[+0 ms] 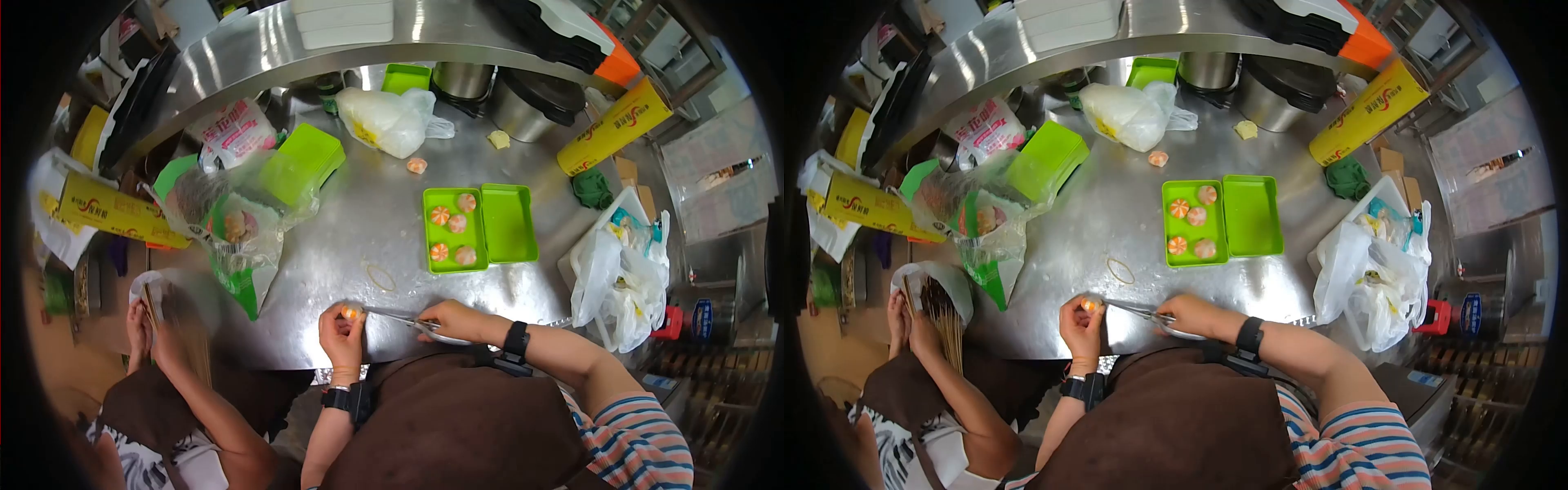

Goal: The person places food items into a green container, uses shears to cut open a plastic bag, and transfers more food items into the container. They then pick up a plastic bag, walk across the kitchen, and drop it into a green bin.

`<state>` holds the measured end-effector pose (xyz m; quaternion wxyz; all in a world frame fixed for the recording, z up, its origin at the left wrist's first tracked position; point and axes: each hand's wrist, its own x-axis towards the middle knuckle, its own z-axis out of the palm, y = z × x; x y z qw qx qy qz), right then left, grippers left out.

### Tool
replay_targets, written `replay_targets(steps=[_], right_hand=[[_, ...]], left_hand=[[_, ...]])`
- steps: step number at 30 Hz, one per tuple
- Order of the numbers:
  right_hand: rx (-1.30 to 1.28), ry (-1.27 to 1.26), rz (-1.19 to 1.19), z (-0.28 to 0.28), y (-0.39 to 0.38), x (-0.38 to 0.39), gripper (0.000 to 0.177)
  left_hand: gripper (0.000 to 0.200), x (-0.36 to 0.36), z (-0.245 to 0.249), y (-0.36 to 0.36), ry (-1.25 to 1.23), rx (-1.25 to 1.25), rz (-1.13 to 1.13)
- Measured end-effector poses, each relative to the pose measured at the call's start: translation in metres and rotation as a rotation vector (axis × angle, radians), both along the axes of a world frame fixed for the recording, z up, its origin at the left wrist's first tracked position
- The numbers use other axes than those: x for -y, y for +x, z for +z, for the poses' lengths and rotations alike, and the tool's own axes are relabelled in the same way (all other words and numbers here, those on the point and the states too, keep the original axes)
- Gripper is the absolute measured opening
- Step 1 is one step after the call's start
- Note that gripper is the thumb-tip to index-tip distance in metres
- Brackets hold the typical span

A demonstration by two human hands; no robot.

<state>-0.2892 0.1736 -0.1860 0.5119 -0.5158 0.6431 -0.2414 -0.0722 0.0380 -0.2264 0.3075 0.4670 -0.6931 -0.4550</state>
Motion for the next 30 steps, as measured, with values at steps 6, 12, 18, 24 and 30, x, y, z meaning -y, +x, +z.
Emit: replay_targets(steps=[6,12,18,24,30], right_hand=[[0.172,-0.16,-0.284,0.03,0.008,0.001,0.03],[-0.024,-0.032,-0.103,0.009,0.006,-0.007,0.03],[0.258,0.11,-0.392,-0.009,0.004,-0.022,0.033],[0.16,0.135,-0.324,0.006,0.002,-0.019,0.033],[0.303,0.303,-0.361,0.014,-0.005,-0.012,0.03]], left_hand=[[0.04,0.003,0.001,-0.002,0.054,-0.038,0.019],[0.041,0.009,-0.007,0.004,0.129,-0.07,-0.016],[0.043,0.016,-0.008,0.008,0.183,-0.068,-0.064],[0.042,0.017,-0.026,0.008,0.225,-0.201,-0.076],[0.037,0.014,-0.011,0.001,0.071,-0.167,-0.053]])
